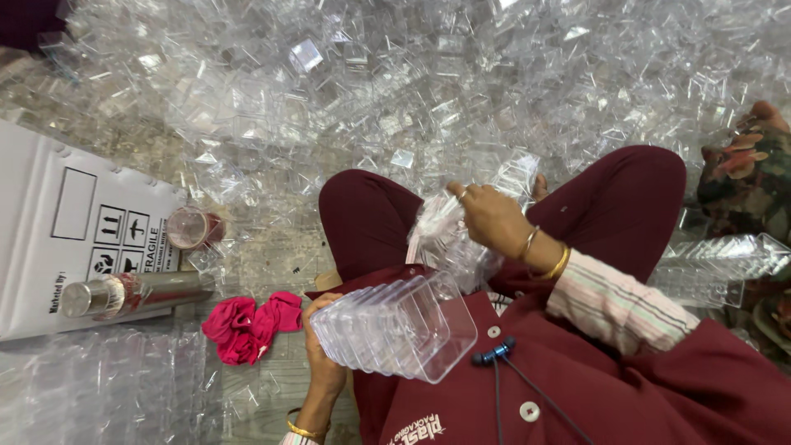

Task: The person sits on the floor among large piles of clear plastic containers and stacks them one at a time into tall columns on their lap. They then wrap a completed stack with clear plastic film and set it aside before resuming stacking.

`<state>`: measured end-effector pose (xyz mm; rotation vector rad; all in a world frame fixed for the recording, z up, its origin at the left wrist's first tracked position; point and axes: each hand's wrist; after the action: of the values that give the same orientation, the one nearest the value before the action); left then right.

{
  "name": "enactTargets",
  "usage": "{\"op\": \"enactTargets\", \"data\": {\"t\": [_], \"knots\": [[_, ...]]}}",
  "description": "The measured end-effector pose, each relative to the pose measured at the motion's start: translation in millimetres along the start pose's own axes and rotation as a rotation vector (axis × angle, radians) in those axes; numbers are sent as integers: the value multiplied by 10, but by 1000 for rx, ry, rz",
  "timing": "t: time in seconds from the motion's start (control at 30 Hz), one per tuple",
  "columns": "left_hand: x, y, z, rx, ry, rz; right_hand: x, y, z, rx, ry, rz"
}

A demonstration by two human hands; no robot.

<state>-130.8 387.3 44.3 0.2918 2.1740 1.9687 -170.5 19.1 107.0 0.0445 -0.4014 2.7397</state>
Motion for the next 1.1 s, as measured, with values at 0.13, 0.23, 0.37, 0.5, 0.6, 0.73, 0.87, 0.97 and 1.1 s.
{"op": "enactTargets", "data": {"t": [0.13, 0.23, 0.37, 0.5, 0.6, 0.73, 0.87, 0.97, 1.1], "knots": [[1, -20, 42, -80, -9, -35, 53, 158, 45, -237, 311, 373], [-5, -19, 93, -84, -31, -46, 65, 124, 46, -184, 270, 436], [-5, -19, 157, -101, -22, 2, -33, 28, 120, -239, 207, 588], [14, -22, 202, -58, -51, 15, 30, -98, 344, -140, -34, 663], [29, -12, 216, -24, -68, 24, 174, -207, 656, 51, -129, 467], [38, 48, 210, -71, -76, 58, 376, -315, 1143, -267, 319, 622], [6, 148, 185, -70, 4, 392, 492, -482, 1359, -320, 293, 612], [-40, 212, 170, -155, 29, 517, 522, -581, 1374, -459, 356, 694], [-72, 256, 166, -177, 51, 608, 466, -730, 1251, -442, 170, 576]]}}
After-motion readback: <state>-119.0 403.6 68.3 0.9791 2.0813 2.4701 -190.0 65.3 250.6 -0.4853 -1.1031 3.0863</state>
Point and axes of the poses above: each hand's wrist, its own x-axis away from the middle knuckle, its own z-axis out of the back of the hand, y = z × x, and after that the axes turned 11 degrees about y, right-handed
